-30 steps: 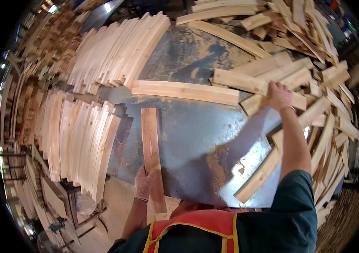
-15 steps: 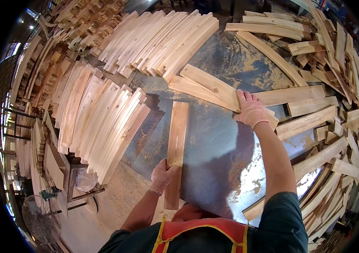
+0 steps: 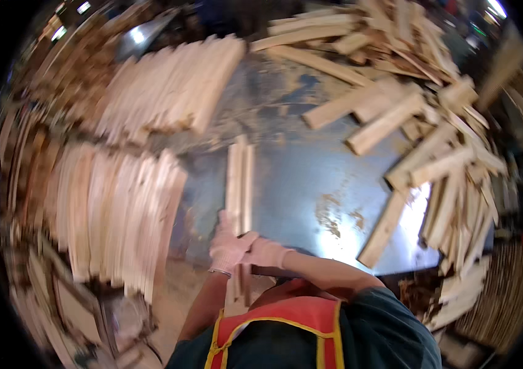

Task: The person repeatedly picks up wooden planks from a large pile on a metal table and stacks them into neat rows. The person handles the planks by hand, moving them from the disorganized pile to the organized stack.

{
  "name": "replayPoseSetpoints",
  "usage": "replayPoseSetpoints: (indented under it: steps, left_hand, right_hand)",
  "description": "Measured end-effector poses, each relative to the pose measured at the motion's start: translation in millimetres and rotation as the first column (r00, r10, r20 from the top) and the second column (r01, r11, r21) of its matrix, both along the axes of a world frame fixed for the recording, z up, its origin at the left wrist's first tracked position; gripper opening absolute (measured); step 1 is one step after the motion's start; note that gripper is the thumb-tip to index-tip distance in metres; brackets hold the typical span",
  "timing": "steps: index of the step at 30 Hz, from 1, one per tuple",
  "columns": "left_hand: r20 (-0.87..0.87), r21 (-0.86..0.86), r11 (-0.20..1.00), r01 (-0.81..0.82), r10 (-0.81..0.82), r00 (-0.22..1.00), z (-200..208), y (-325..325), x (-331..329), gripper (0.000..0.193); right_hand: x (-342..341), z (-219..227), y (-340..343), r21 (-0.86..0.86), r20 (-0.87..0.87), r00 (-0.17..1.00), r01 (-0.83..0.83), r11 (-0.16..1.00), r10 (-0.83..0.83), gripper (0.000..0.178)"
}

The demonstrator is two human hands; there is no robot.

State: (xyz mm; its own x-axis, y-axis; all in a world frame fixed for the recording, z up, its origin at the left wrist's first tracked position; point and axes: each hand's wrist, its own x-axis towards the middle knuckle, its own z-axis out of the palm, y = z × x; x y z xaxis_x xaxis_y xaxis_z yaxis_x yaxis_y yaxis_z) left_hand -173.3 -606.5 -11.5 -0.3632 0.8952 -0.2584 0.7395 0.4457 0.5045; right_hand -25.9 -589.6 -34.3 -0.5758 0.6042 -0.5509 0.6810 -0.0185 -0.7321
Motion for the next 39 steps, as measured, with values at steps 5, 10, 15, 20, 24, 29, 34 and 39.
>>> replayPoseSetpoints:
  steps: [5,10,15,20,24,29,34,39]
  left_hand:
    - [-0.019,0.236,0.968,-0.080,0.087,0.996,-2,-9,-7,0.060]
    - [-0.526,0.014,0.995,0.100,-0.078,0.847,-24,-26,-99,0.059]
    - [-0.856,-0.198,0.919,0.340,-0.331,0.397,-81,-84,-251,0.089]
    - [-0.737,-0.143,0.985,0.098,-0.172,0.654,-11,-15,-99,0.085]
    - [-0.761,-0.024,0.909,0.417,-0.287,0.582,-31,17,-4,0.072]
    - [-0.393,-0.107,0.766,0.634,-0.618,0.681,-26,46,163,0.097]
    - [-0.223,-0.145,0.571,0.808,-0.815,0.535,-12,57,298,0.109]
    - [-0.213,-0.240,0.617,0.749,-0.787,0.580,-38,58,299,0.111]
  right_hand:
    - [46,-4,15,0.044,-0.169,0.986,0.008,0.999,0.000,0.061]
    - [238,-22,69,0.196,-0.046,0.661,0.741,0.642,-0.749,0.068]
    - [424,-18,84,0.413,-0.480,-0.193,0.811,-0.415,-0.856,0.067]
    - [558,-45,89,-0.343,-0.310,-0.555,0.822,-0.454,-0.772,0.053]
    - [490,-70,69,-0.358,-0.609,-0.308,0.929,-0.094,-0.731,0.039]
    - [483,-41,40,-0.181,-0.379,-0.216,0.971,-0.157,-0.900,0.054]
    - [611,-10,149,-0.185,-0.387,-0.517,0.855,-0.485,-0.763,0.041]
    - [638,-42,187,-0.563,-0.435,-0.623,0.752,-0.344,-0.650,0.041]
